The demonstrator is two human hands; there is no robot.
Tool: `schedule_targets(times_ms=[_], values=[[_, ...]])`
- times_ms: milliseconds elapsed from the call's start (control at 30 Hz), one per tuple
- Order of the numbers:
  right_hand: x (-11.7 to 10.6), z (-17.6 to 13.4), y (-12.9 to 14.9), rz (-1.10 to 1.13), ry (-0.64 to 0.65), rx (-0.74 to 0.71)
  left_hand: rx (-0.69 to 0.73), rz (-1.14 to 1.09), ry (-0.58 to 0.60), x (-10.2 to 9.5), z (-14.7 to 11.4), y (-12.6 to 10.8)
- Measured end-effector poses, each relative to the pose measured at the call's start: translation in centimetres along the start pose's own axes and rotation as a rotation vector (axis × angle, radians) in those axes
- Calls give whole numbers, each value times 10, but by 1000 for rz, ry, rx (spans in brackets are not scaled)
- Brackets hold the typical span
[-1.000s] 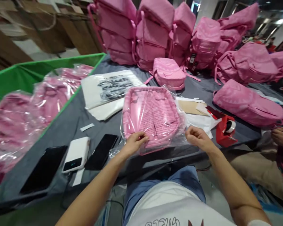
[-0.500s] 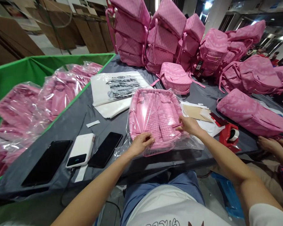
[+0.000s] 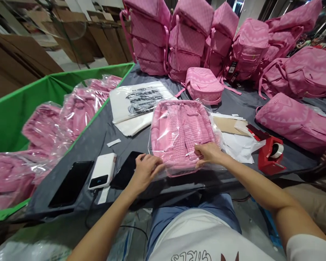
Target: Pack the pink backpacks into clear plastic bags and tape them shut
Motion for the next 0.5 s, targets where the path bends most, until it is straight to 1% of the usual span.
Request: schedule_targets(times_ms=[33, 100, 133, 167, 200, 267, 300, 333, 367, 400, 433, 467, 500], values=[[-4, -5, 0, 55, -80, -7, -49, 2, -32, -6, -3, 12], [-16, -28, -6, 219, -306, -24, -138, -15, -61, -12, -3, 32], [-22, -47, -16, 304, -434, -6, -170, -24, -55, -11, -2, 37], [-27, -72, -33, 374, -566, 44, -193, -26, -40, -9, 0, 40], [-28, -101, -58, 410, -682, 149, -208, -17, -27, -7, 2, 41], [-24, -172, -118, 363, -862, 458, -218, 22, -15, -5, 6, 37], [-19, -208, -149, 295, -902, 630, -209, 49, -15, -4, 7, 33], [-13, -242, -178, 200, -909, 800, -189, 77, -16, -5, 9, 28], [-9, -274, -203, 84, -902, 959, -165, 100, -19, -5, 9, 23], [-2, -301, -224, 22, -869, 1111, -139, 113, -18, -5, 9, 19], [7, -324, -242, 9, -832, 1245, -116, 122, -18, -5, 9, 15], [15, -338, -252, 31, -798, 1323, -94, 137, -22, -5, 8, 12], [24, -346, -258, 94, -770, 1363, -75, 156, -28, -6, 7, 10]])
Point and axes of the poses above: each hand's wrist, its own z-axis towards the middle knuckle, its own x-axis out of the palm, y = z × x, the point moved 10 cm from there along z, towards the middle knuckle, and after that the axes turned 14 degrees about -z, right-handed, at the moved point
